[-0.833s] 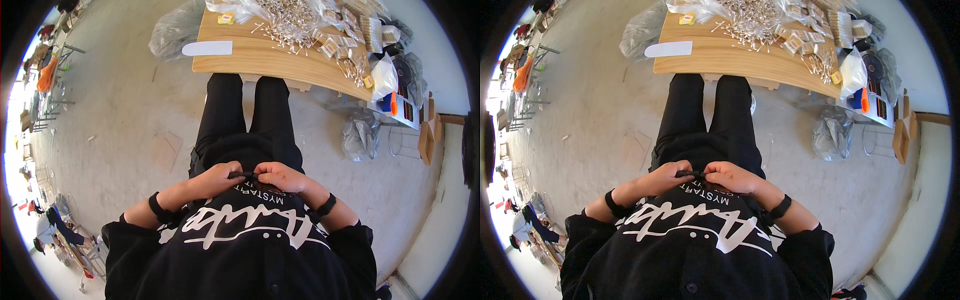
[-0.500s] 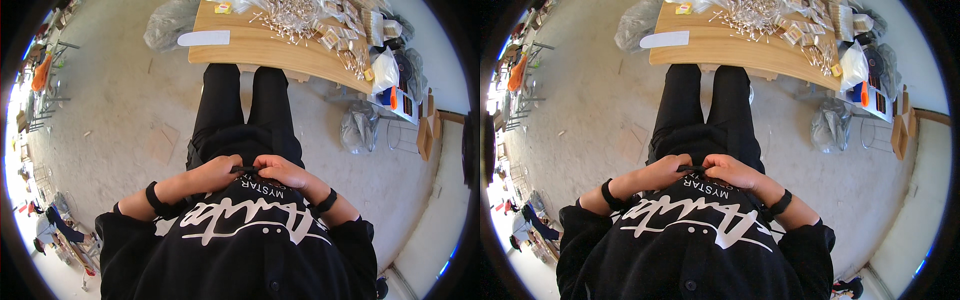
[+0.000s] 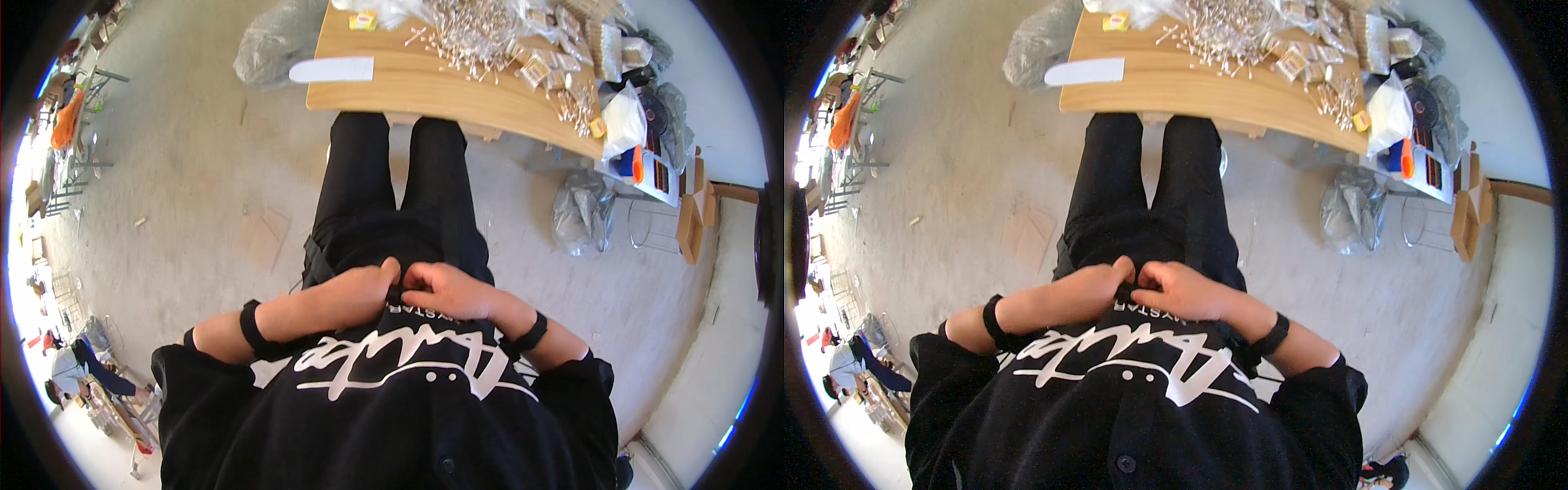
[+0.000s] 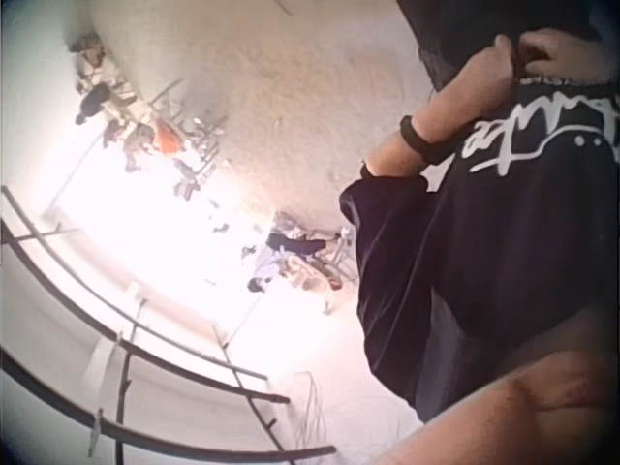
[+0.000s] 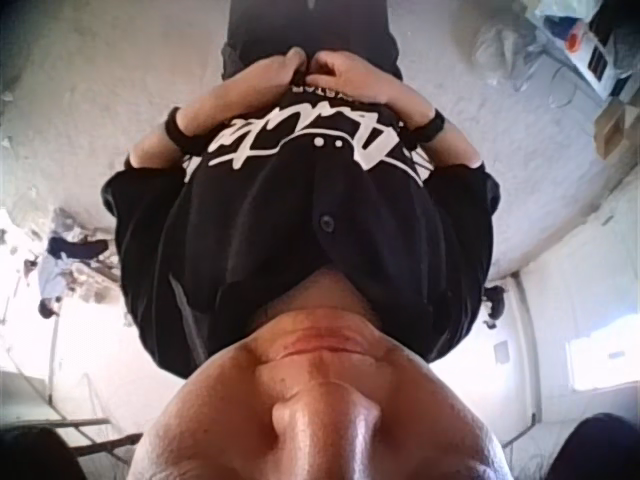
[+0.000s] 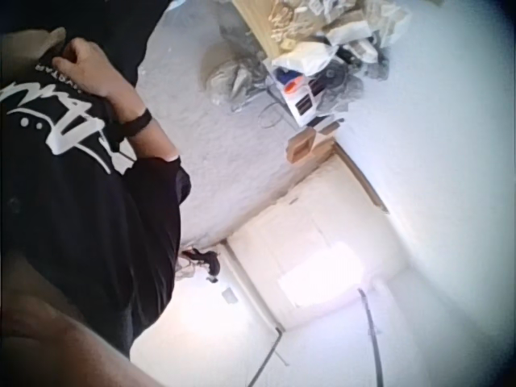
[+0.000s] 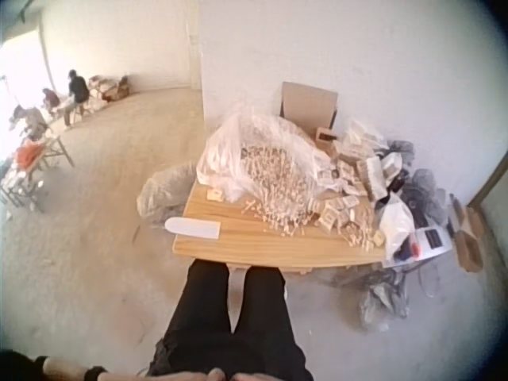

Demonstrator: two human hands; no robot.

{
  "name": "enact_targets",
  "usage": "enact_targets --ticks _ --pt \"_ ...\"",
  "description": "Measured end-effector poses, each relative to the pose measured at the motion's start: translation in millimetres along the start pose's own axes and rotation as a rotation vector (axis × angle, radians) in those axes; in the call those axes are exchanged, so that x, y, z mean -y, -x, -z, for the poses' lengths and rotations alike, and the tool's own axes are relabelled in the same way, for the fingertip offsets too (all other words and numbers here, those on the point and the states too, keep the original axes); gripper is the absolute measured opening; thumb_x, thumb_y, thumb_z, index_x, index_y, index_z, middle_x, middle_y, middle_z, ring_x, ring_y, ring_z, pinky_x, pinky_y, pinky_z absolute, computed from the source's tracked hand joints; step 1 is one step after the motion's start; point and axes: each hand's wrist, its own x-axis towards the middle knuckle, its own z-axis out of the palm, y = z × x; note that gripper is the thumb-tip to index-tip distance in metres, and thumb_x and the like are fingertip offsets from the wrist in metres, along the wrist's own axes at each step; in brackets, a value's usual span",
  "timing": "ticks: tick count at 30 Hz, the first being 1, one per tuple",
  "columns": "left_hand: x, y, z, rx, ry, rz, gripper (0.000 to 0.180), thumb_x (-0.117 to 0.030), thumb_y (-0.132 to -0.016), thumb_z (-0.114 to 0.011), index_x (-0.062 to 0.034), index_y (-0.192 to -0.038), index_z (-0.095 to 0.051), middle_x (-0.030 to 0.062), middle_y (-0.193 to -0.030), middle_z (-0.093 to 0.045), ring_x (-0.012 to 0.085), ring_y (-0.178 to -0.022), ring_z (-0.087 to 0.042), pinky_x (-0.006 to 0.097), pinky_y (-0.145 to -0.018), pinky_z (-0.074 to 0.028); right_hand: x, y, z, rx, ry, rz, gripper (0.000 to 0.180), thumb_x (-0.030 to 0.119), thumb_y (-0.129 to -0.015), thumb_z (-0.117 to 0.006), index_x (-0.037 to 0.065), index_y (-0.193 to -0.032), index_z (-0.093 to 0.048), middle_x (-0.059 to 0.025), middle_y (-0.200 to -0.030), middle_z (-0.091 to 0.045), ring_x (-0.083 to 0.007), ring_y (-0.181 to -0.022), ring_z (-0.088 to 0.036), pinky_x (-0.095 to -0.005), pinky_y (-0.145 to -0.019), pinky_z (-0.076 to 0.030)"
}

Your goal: Packaging cotton swabs into small plastic packets and sealing them.

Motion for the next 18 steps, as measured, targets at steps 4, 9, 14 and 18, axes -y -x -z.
enact_targets --ticks 4,9,14,18 --pt "1 3 -5 -0.012 -0.089 -0.078 0.032 -0.002 -0.08 -0.059 0.007 -0.104 -0.039 0.0308 -0.082 -0.062 0.0459 -0.08 -0.063 0.048 -0.067 -0.051 -2 -5 -4 0.052 -0.009 0.109 0.034 0.029 -0.091 -0.063 -0.004 -0.097 -0.057 -0.0202 -0.089 -0.065 -0.0291 -0.081 -0.063 -0.0375 -0.07 -0.049" --pt "1 3 5 0.089 -0.036 -0.105 0.035 -0.004 -0.082 -0.061 0.0067 -0.108 -0.041 0.0285 -0.081 -0.062 0.0441 -0.079 -0.064 0.046 -0.065 -0.05 5 0 1 0.139 -0.051 0.02 0.031 0.025 -0.092 -0.063 -0.002 -0.107 -0.057 -0.0113 -0.097 -0.064 -0.017 -0.086 -0.061 -0.0316 -0.077 -0.049" --pt "1 9 38 0.339 0.089 -0.018 0.04 -0.014 -0.09 -0.061 0.0006 -0.121 -0.042 0.0182 -0.089 -0.066 0.0277 -0.083 -0.066 0.039 -0.066 -0.049 5 13 32 0.24 -0.146 -0.005 0.038 0.03 -0.092 -0.063 -0.001 -0.113 -0.056 -0.011 -0.106 -0.064 -0.0186 -0.097 -0.062 -0.0294 -0.086 -0.049" --pt "40 18 65 0.243 0.226 -0.002 0.044 -0.027 -0.091 -0.063 0.0002 -0.122 -0.049 0.0118 -0.098 -0.067 0.0193 -0.089 -0.064 0.035 -0.075 -0.051 -26 29 76 0.022 -0.239 -0.019 0.029 0.02 -0.092 -0.063 0.0 -0.112 -0.056 -0.0081 -0.104 -0.064 -0.0164 -0.092 -0.064 -0.0303 -0.081 -0.052"
